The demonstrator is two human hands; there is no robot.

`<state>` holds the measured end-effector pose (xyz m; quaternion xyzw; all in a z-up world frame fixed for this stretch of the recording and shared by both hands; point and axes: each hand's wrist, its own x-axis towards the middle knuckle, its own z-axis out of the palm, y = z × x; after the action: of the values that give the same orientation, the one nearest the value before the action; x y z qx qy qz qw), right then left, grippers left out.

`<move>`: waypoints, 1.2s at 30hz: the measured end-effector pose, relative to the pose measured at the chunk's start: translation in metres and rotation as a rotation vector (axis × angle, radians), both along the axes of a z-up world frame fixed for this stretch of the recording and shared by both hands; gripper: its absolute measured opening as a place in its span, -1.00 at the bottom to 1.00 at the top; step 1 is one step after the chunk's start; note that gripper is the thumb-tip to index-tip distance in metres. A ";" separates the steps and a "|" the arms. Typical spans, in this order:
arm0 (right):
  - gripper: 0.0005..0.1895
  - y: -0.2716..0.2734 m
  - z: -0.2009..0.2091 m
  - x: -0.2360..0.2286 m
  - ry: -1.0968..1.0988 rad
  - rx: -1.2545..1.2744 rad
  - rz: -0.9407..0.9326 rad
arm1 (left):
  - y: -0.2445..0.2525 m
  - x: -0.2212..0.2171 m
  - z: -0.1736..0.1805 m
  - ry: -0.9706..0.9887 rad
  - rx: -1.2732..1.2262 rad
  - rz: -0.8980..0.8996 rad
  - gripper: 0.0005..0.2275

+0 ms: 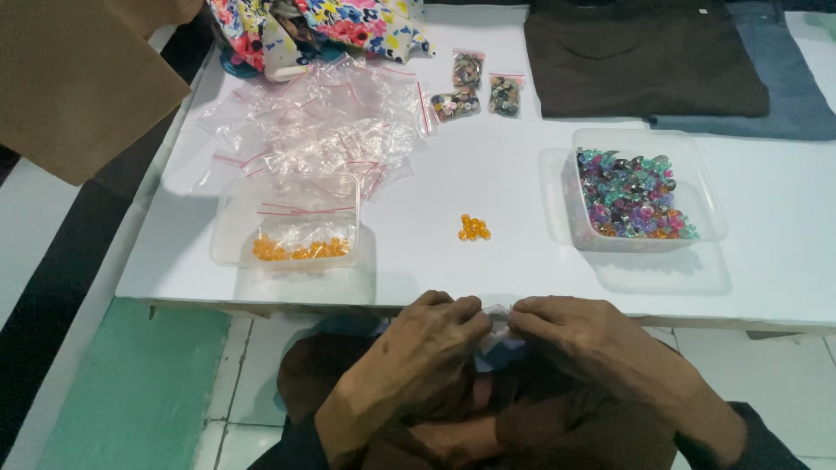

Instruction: Picking small beads from a surface and placing them into a small plastic bag

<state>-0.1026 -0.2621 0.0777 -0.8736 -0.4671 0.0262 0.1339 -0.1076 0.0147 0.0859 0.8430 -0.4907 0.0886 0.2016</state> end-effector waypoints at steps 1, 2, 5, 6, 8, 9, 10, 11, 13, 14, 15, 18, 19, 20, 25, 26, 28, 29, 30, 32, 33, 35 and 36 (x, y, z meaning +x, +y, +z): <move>-0.47 0.002 0.001 0.001 -0.004 -0.001 0.000 | 0.000 0.004 -0.001 -0.004 -0.001 0.000 -0.85; -0.46 0.004 0.002 0.001 -0.040 0.025 0.014 | 0.001 0.007 -0.003 0.042 0.001 0.022 -0.92; -0.45 0.013 0.015 0.002 -0.003 0.052 0.001 | 0.007 0.011 -0.007 0.103 -0.021 0.015 -0.90; -0.46 0.016 0.021 0.003 0.063 0.053 -0.025 | 0.009 0.013 -0.007 0.109 -0.047 -0.014 -0.83; -0.40 0.015 0.019 0.004 0.102 0.057 -0.030 | 0.015 0.011 0.003 0.143 -0.096 -0.001 -0.88; -0.33 0.015 0.018 0.005 0.139 0.062 -0.034 | 0.018 0.011 0.008 0.173 -0.145 0.012 -0.92; -0.33 0.018 0.019 0.005 0.137 0.064 -0.035 | 0.018 0.012 0.005 0.172 -0.144 0.012 -0.92; -0.46 0.022 0.019 0.005 0.080 0.076 -0.030 | 0.018 0.013 0.001 0.156 -0.118 0.013 -0.96; -0.57 0.026 0.021 0.008 0.023 0.090 -0.025 | 0.019 0.015 0.000 0.139 -0.093 0.015 -0.93; -0.49 0.027 0.021 0.012 0.062 0.179 -0.032 | 0.020 0.016 0.002 0.125 -0.126 0.049 -0.98; -0.39 0.028 0.022 0.016 0.099 0.267 -0.042 | 0.021 0.018 0.005 0.109 -0.161 0.079 -0.94; -0.51 0.046 0.032 0.025 0.094 0.444 -0.431 | 0.033 0.027 0.010 0.152 0.041 0.339 -0.81; -0.51 0.042 0.016 0.037 0.092 0.443 -0.430 | 0.037 0.030 0.011 0.151 0.040 0.339 -0.81; -0.61 0.037 0.000 0.049 -0.005 0.388 -0.459 | 0.040 0.034 0.013 0.165 0.007 0.380 -0.83; -0.64 0.041 -0.055 0.092 -0.055 0.250 -0.544 | 0.038 0.038 0.037 0.365 -0.178 0.450 -0.82; -0.59 0.044 -0.057 0.097 -0.038 0.168 -0.571 | 0.041 0.043 0.034 0.329 -0.146 0.421 -0.87; -0.54 0.049 -0.058 0.107 -0.023 0.084 -0.595 | 0.045 0.055 0.023 0.290 -0.117 0.395 -0.92; -0.59 0.053 -0.058 0.109 -0.016 0.085 -0.614 | 0.045 0.061 0.016 0.288 -0.126 0.379 -0.91; -0.64 0.056 -0.058 0.111 -0.008 0.086 -0.633 | 0.045 0.067 0.009 0.286 -0.134 0.363 -0.90; -0.67 0.052 -0.072 0.119 -0.013 0.091 -0.649 | 0.043 0.073 0.009 0.282 -0.129 0.355 -0.90; -0.71 0.050 -0.078 0.123 -0.020 0.093 -0.664 | 0.042 0.076 0.010 0.277 -0.128 0.348 -0.90; -0.74 0.050 -0.075 0.123 -0.013 0.115 -0.651 | 0.036 0.075 0.022 0.319 -0.112 0.370 -0.90; -0.76 0.049 -0.074 0.123 -0.005 0.138 -0.638 | 0.033 0.074 0.028 0.362 -0.095 0.392 -0.90</move>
<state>0.0203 -0.2128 0.0041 -0.9649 -0.1706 -0.0508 0.1932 -0.0336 0.0480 0.1140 0.9137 -0.2694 -0.0033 0.3044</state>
